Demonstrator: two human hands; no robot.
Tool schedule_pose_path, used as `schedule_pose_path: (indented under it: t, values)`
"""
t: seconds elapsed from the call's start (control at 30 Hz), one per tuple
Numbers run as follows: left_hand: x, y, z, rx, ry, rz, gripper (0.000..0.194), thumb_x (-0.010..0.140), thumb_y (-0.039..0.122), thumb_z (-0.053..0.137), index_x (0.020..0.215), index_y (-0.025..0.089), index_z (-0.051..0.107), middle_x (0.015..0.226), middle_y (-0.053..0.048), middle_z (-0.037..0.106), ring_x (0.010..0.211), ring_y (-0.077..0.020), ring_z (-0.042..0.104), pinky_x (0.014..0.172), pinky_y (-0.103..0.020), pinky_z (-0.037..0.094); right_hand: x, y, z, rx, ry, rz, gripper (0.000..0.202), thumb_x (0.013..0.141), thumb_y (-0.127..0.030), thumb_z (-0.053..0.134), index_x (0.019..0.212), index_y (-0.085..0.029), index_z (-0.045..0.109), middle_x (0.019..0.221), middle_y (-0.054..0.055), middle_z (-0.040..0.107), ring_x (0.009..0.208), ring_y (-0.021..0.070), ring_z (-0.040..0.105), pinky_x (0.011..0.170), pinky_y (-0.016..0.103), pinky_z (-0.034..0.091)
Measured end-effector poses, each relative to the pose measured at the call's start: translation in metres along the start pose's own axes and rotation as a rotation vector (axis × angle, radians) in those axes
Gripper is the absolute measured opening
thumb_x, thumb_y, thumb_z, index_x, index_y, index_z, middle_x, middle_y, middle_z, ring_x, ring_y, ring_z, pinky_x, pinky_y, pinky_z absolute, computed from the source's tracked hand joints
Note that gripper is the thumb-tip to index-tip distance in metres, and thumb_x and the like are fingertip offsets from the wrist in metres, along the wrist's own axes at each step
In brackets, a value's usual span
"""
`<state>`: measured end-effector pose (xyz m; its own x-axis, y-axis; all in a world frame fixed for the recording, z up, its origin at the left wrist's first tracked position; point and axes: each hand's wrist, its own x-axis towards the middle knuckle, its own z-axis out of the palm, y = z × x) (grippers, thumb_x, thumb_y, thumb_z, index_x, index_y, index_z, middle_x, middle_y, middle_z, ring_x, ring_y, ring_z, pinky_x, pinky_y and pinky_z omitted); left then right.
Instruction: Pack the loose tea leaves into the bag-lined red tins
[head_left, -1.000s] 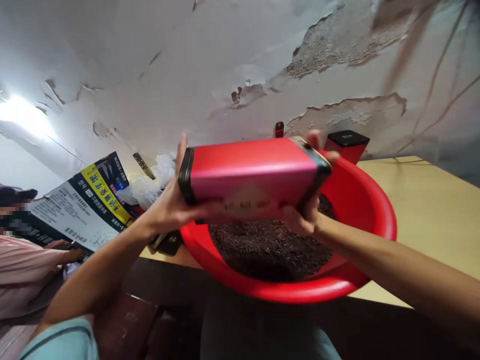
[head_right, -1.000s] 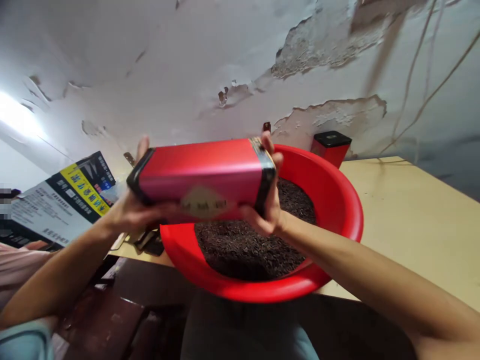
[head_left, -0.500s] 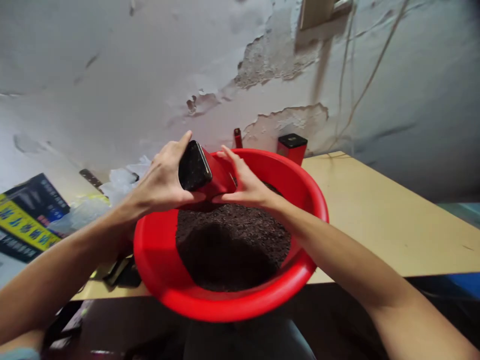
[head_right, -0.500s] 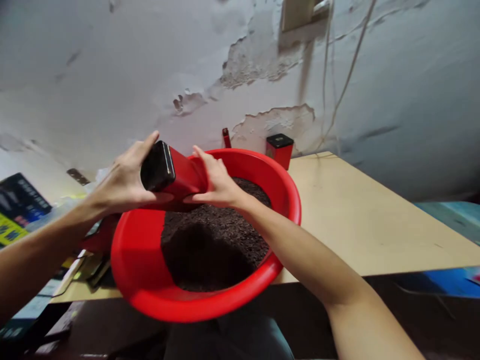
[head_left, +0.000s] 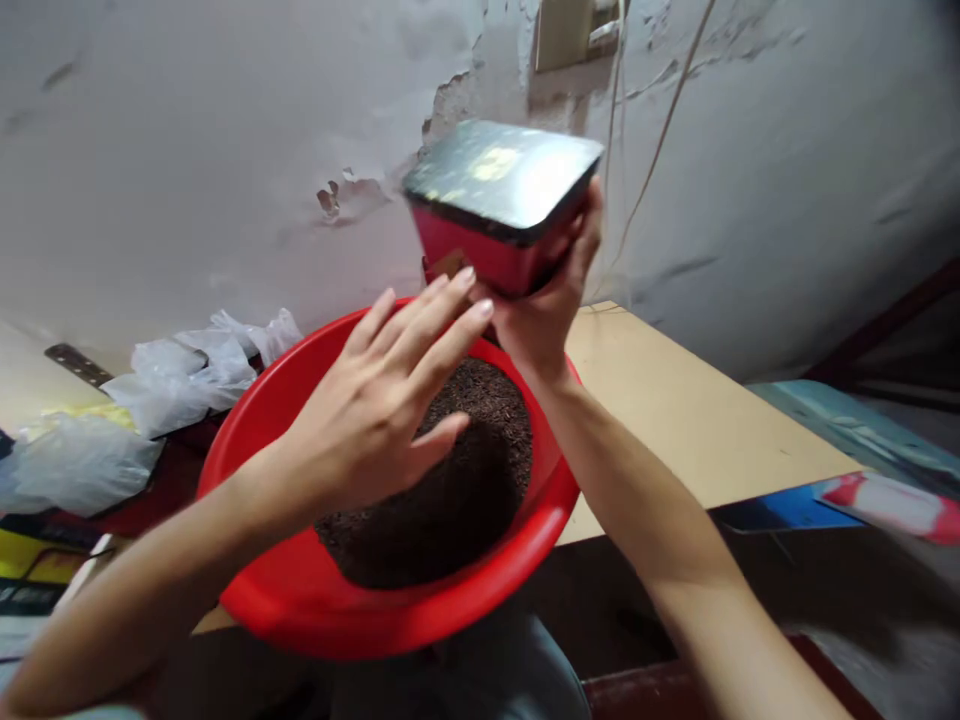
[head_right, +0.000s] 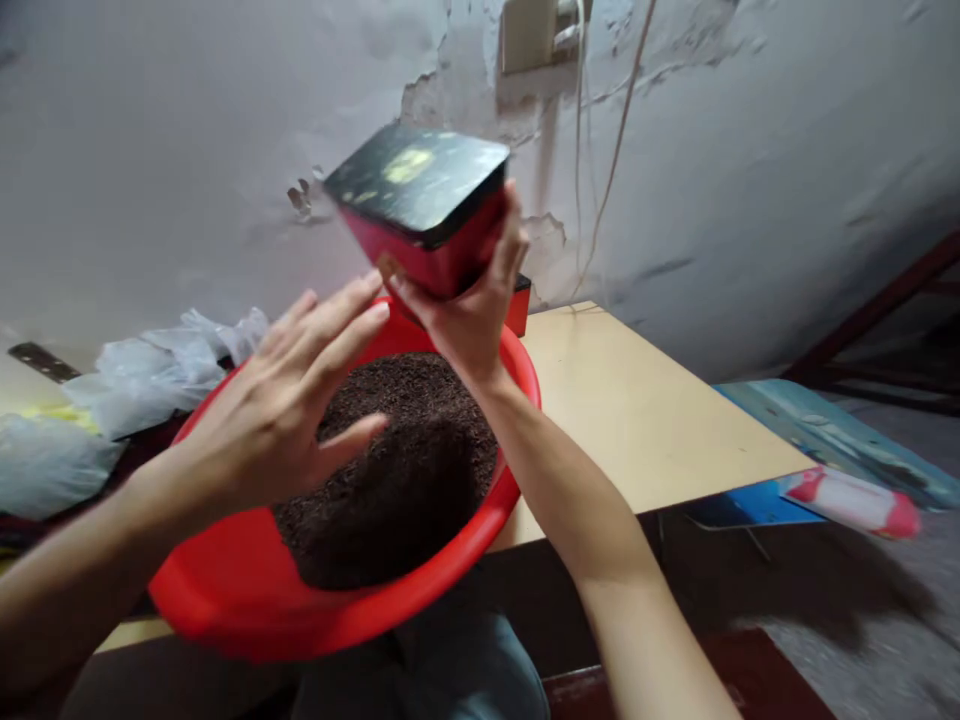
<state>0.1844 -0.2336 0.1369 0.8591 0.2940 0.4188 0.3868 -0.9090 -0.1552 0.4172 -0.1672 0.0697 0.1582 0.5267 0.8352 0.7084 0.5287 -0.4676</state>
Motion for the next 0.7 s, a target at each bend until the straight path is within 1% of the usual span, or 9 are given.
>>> schedule_pose_path:
  t: [0.07,0.1,0.17,0.23,0.3,0.37,0.47,0.57,0.7]
  values:
    - [-0.017,-0.002,0.013,-0.045,-0.132,0.002,0.072,0.099,0.036,0.053,0.165,0.021,0.027,0.175,-0.014,0.021,0.162,-0.0324,0.02,0.13,-0.057,0.02,0.01,0.034,-0.021,-0.213,0.266,0.021,0.121,0.088,-0.059,0.065,0.161,-0.038,-0.029,0.17,0.006,0.004,0.16,0.0439,0.001,0.123,0.073,0.022]
    - [-0.025,-0.007,0.022,-0.069,-0.215,-0.007,0.072,0.099,0.036,0.054,0.164,0.022,0.028,0.174,-0.014,0.021,0.161,-0.0323,0.022,0.13,-0.057,0.023,0.013,0.051,-0.032,-0.298,0.342,0.044,0.123,0.086,-0.059,0.066,0.162,-0.038,-0.027,0.169,0.007,0.004,0.16,0.044,0.006,0.122,0.073,0.023]
    - [-0.039,-0.021,0.043,-0.122,-0.392,-0.022,0.072,0.097,0.038,0.057,0.163,0.023,0.033,0.173,-0.015,0.024,0.159,-0.0326,0.028,0.128,-0.055,0.028,0.014,0.084,-0.051,-0.401,0.398,0.109,0.129,0.08,-0.059,0.071,0.164,-0.034,-0.024,0.168,0.012,0.006,0.158,0.0445,0.012,0.12,0.073,0.024]
    - [-0.048,-0.035,0.065,-0.142,-0.547,-0.061,0.069,0.096,0.034,0.058,0.161,0.022,0.038,0.17,-0.017,0.03,0.156,-0.0329,0.035,0.125,-0.056,0.034,0.008,0.112,-0.062,-0.424,0.409,0.188,0.134,0.073,-0.057,0.076,0.165,-0.026,-0.017,0.165,0.018,0.013,0.156,0.045,0.016,0.121,0.071,0.023]
    - [-0.052,-0.042,0.08,-0.124,-0.656,-0.131,0.066,0.094,0.026,0.06,0.158,0.02,0.044,0.166,-0.018,0.037,0.152,-0.0342,0.041,0.123,-0.058,0.036,-0.003,0.135,-0.062,-0.419,0.427,0.288,0.135,0.068,-0.053,0.08,0.165,-0.02,-0.007,0.16,0.021,0.021,0.153,0.0433,0.021,0.123,0.066,0.023]
    - [-0.053,-0.042,0.086,-0.134,-0.731,-0.187,0.067,0.091,0.023,0.062,0.156,0.02,0.048,0.163,-0.018,0.043,0.148,-0.0348,0.047,0.122,-0.058,0.039,-0.016,0.156,-0.053,-0.415,0.446,0.407,0.132,0.065,-0.05,0.081,0.163,-0.016,0.001,0.156,0.023,0.028,0.151,0.0401,0.028,0.125,0.06,0.025]
    - [-0.058,-0.039,0.084,-0.211,-0.781,-0.236,0.069,0.088,0.023,0.064,0.156,0.023,0.05,0.159,-0.014,0.049,0.143,-0.0335,0.054,0.119,-0.054,0.045,-0.035,0.187,-0.03,-0.418,0.429,0.58,0.128,0.063,-0.048,0.081,0.161,-0.014,0.007,0.156,0.024,0.032,0.15,0.038,0.031,0.125,0.055,0.025]
    - [-0.073,-0.045,0.089,-0.222,-0.767,-0.28,0.07,0.087,0.025,0.064,0.155,0.027,0.051,0.156,-0.011,0.053,0.139,-0.0339,0.057,0.116,-0.053,0.049,-0.049,0.221,-0.013,-0.409,0.435,0.738,0.125,0.064,-0.048,0.08,0.162,-0.016,0.009,0.161,0.024,0.028,0.154,0.0377,0.025,0.125,0.054,0.027]
    - [-0.109,-0.062,0.12,-0.117,-0.676,-0.314,0.07,0.091,0.037,0.059,0.159,0.038,0.041,0.159,-0.006,0.048,0.137,-0.0356,0.059,0.111,-0.056,0.053,-0.059,0.273,-0.001,-0.469,0.546,0.883,0.114,0.071,-0.044,0.076,0.163,-0.02,0.013,0.165,0.024,0.024,0.153,0.039,0.026,0.124,0.056,0.027]
